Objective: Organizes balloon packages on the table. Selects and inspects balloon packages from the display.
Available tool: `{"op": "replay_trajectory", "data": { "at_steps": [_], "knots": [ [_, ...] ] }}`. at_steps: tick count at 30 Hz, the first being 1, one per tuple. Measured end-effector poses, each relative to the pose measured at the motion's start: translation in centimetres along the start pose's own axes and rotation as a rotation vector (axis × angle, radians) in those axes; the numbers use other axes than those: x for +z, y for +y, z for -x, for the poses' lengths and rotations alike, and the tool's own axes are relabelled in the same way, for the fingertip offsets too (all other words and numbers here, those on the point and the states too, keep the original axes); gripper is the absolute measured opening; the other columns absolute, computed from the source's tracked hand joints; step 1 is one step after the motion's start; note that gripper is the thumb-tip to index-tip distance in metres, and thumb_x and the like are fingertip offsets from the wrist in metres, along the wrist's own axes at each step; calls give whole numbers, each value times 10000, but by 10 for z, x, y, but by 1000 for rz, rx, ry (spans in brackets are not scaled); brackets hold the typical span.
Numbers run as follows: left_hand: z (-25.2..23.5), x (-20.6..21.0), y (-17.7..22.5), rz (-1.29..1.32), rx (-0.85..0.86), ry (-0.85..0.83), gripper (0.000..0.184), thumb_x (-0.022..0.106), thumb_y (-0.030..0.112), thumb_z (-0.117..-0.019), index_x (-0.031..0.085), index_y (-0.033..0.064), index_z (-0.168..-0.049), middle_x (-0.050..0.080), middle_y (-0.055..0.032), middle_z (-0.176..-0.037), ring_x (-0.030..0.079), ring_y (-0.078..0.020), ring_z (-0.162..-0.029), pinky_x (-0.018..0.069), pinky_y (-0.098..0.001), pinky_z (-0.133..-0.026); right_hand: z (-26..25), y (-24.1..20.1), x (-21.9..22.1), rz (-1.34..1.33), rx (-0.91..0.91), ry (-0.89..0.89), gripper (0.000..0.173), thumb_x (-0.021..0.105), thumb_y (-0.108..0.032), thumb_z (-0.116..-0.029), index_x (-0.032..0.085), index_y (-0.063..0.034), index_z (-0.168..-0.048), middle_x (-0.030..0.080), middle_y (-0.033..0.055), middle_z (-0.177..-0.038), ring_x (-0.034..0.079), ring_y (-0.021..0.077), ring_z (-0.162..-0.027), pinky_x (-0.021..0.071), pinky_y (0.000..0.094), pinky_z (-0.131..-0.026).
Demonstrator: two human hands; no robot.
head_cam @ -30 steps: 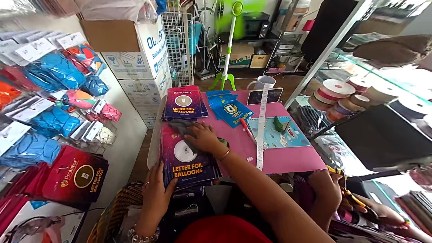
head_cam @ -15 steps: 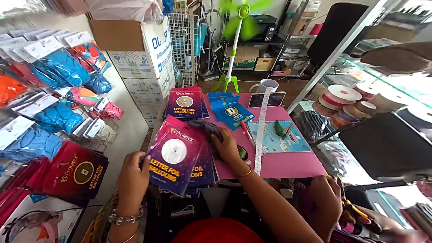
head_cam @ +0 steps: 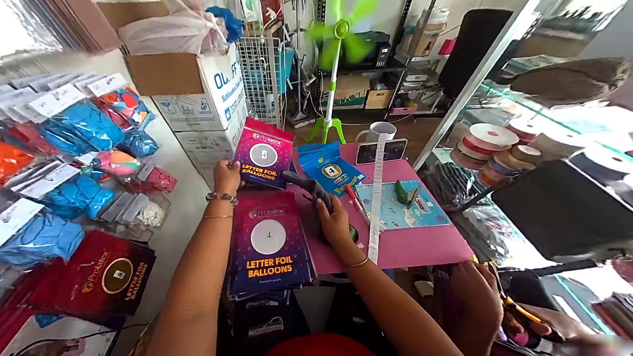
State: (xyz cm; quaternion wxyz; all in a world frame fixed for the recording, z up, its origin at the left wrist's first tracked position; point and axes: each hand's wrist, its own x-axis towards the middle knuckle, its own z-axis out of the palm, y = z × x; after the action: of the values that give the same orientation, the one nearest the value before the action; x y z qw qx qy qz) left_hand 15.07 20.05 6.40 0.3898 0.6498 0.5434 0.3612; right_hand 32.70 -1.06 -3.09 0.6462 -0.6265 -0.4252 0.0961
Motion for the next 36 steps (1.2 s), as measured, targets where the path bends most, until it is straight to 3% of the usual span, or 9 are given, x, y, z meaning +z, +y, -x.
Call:
{"op": "replay_trajectory", "data": {
  "at_steps": [5, 8, 12, 16, 21, 25, 30, 33, 36],
  "knots": [
    [8, 4, 9, -422, 112, -27, 586, 589, 270, -1033, 420, -77, -1474, 479, -367, -1431, 547, -558, -1237, 442, -709, -1002, 0, -3, -2, -27, 7, 7, 336, 567, -208, -1026, 653, 59, -1212, 708, 143, -1054, 680, 111, -941, 556, 283, -876],
    [72, -20, -4, -577, 294, -45, 612, 614, 282, -1018, 416, -31, -1505, 410, -318, -1525, 492, -536, -1312, 425, -716, -1015, 1, -1, -3, -40, -14, 75, 334, 558, -199, -1031, 635, 72, -1211, 705, 127, -1027, 677, 87, -906, 564, 262, -844],
    [184, -48, -56, -664, 344, -103, 826, 695, 441, -925, 394, -11, -1548, 387, -294, -1572, 382, -508, -1437, 321, -720, -1109, 7, -18, 2, -30, -279, 154, 394, 553, -164, -1010, 593, 136, -1263, 660, 231, -1223, 649, 172, -1146, 525, 296, -1005],
    [238, -54, -101, -652, 205, -109, 993, 586, 652, -895, 321, -14, -1582, 299, -245, -1639, 298, -479, -1497, 265, -700, -1150, 44, -83, 24, 224, -230, -323, 416, 591, -316, -999, 675, -63, -1319, 596, 156, -1432, 546, 295, -1350, 455, 491, -1112],
    [237, -51, -116, -582, 204, -78, 796, 767, 379, -816, 517, -62, -1429, 375, -319, -1561, 293, -506, -1483, 292, -679, -1149, 80, -90, 80, 644, -307, -993, 645, 458, -621, -1010, 431, -305, -1572, 222, 78, -1708, 95, 422, -1573, 75, 689, -1217],
    [232, -45, -129, -533, 271, -10, 945, 633, 604, -860, 417, -27, -1530, 349, -260, -1609, 279, -519, -1488, 279, -713, -1133, 42, -75, 101, 722, -308, -879, 668, 387, -661, -1013, 410, -311, -1581, 240, 58, -1704, 105, 394, -1578, 71, 658, -1233],
    [231, -43, -129, -489, 270, -5, 963, 645, 589, -847, 376, 2, -1562, 331, -239, -1625, 245, -534, -1494, 263, -747, -1111, -18, -58, 103, 756, -24, -805, 677, 367, -657, -1023, 430, -263, -1570, 324, 76, -1670, 180, 374, -1567, 85, 663, -1233],
    [231, -42, -129, -478, 290, 2, 964, 617, 607, -854, 380, -10, -1556, 332, -261, -1617, 251, -554, -1483, 255, -754, -1110, -33, -42, 82, 620, 59, -729, 541, 441, -450, -1077, 498, -149, -1523, 385, 107, -1634, 225, 357, -1557, 102, 624, -1248],
    [230, -46, -128, -460, 292, 10, 841, 616, 522, -892, 446, -22, -1511, 377, -254, -1595, 275, -555, -1473, 248, -763, -1105, -33, -30, 48, 566, 2, -514, 427, 526, -276, -1059, 594, -48, -1414, 530, 177, -1510, 408, 363, -1470, 275, 537, -1231]
  ]
}}
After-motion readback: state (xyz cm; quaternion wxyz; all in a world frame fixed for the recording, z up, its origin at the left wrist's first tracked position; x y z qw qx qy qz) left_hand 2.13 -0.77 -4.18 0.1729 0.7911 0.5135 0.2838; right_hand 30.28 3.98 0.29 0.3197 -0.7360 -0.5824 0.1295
